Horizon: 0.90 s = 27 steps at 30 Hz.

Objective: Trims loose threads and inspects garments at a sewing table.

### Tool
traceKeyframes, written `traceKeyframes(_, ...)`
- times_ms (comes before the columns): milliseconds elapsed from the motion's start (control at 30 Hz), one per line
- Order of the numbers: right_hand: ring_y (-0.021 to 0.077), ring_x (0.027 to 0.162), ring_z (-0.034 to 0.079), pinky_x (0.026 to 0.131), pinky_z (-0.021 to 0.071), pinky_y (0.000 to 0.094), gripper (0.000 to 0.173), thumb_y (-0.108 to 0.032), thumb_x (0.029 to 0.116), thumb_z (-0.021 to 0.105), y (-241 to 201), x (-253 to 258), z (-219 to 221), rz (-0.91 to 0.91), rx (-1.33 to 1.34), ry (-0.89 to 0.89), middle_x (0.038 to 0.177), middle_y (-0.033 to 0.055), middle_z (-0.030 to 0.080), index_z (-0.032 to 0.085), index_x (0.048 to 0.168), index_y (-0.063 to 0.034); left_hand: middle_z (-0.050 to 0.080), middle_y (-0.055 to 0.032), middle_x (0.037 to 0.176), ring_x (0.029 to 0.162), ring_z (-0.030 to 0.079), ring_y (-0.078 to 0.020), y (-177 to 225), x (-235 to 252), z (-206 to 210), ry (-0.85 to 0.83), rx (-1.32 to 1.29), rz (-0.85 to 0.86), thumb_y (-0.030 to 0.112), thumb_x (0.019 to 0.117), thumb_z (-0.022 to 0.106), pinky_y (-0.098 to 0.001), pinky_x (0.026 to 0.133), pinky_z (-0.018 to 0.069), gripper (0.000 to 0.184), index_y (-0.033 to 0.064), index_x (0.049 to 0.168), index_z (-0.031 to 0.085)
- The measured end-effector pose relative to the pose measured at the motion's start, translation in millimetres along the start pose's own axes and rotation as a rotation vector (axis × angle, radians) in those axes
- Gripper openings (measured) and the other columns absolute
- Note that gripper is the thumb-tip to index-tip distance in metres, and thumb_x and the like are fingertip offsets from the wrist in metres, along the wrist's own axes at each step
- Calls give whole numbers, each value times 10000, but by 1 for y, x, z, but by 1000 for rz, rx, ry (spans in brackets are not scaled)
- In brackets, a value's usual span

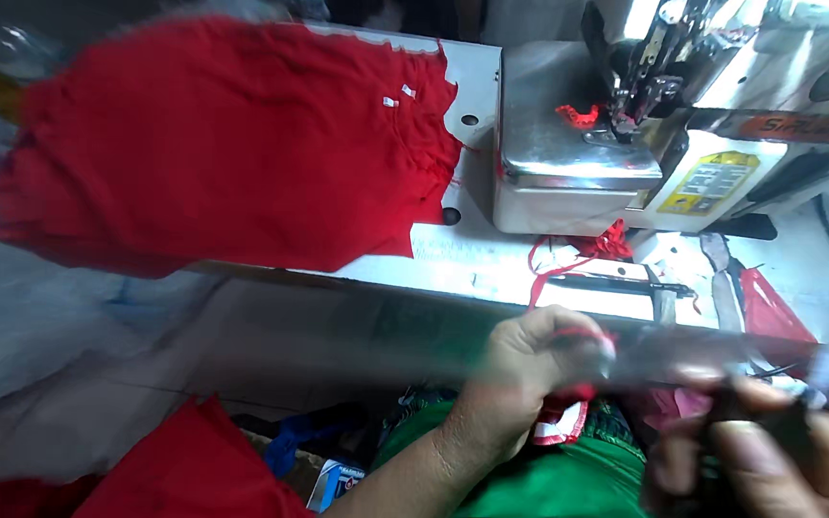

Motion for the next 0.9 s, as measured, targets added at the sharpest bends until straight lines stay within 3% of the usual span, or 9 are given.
traceKeyframes(33,-51,714,662,614,571,149,218,-263,1116,396,-6,2,-7,-57,25,41,873,-150,707,553,1257,-206,699,42,816,736,651,5,-5,-1,-6,52,-7,-33,10,952,618,-171,687,553,187,143,909,742)
traceKeyframes(100,-33,745,684,632,578,146,227,-281,1112,409,-16,4,-13,-121,48,55,924,-141,722,567,1266,-227,698,41,812,726,650,5,-8,-3,-11,83,-28,-38,5,947,619,-169,680,553,190,147,916,742)
traceKeyframes(167,-53,766,670,642,566,141,234,-225,1118,401,-12,1,-3,-43,81,-34,969,-136,727,581,1261,-183,696,46,835,748,653,5,-4,-3,-9,58,-54,-6,10,944,630,-167,695,558,194,162,915,748)
traceKeyframes(233,-41,704,639,620,562,166,246,-123,1114,359,-3,0,9,79,64,-135,847,-89,677,551,1239,-33,695,44,847,755,654,3,0,-2,-7,40,-66,22,18,948,625,-170,698,562,201,172,913,749)
traceKeyframes(300,-28,674,629,607,560,175,258,-75,1103,339,4,3,13,154,47,-195,792,-77,651,536,1241,18,690,44,849,755,652,2,3,-1,-7,19,-67,33,27,954,625,-170,697,561,195,174,914,747)
traceKeyframes(533,-26,659,630,586,550,163,260,-48,1090,348,10,4,16,268,62,-245,788,-91,648,549,1245,10,670,41,854,748,639,5,5,-2,-2,-35,-73,36,26,954,629,-164,685,556,180,162,915,740)
traceKeyframes(733,-17,670,636,587,553,168,276,-49,1087,356,13,4,19,327,128,-300,814,-90,654,521,1298,16,661,40,881,746,623,16,14,-2,-1,-37,99,124,37,962,637,-141,665,540,144,141,923,728)
traceKeyframes(900,-16,658,631,562,548,163,278,-51,1081,376,15,4,19,329,131,-304,825,-83,652,515,1310,21,652,48,900,832,629,14,24,-3,1,-45,285,233,48,963,635,-143,742,545,122,118,918,724)
Point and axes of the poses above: each hand's wrist, its own x-axis towards the middle knuckle, its own z-axis out of the palm, y = z × x, the point moved 9 cm from there along x, towards the middle knuckle
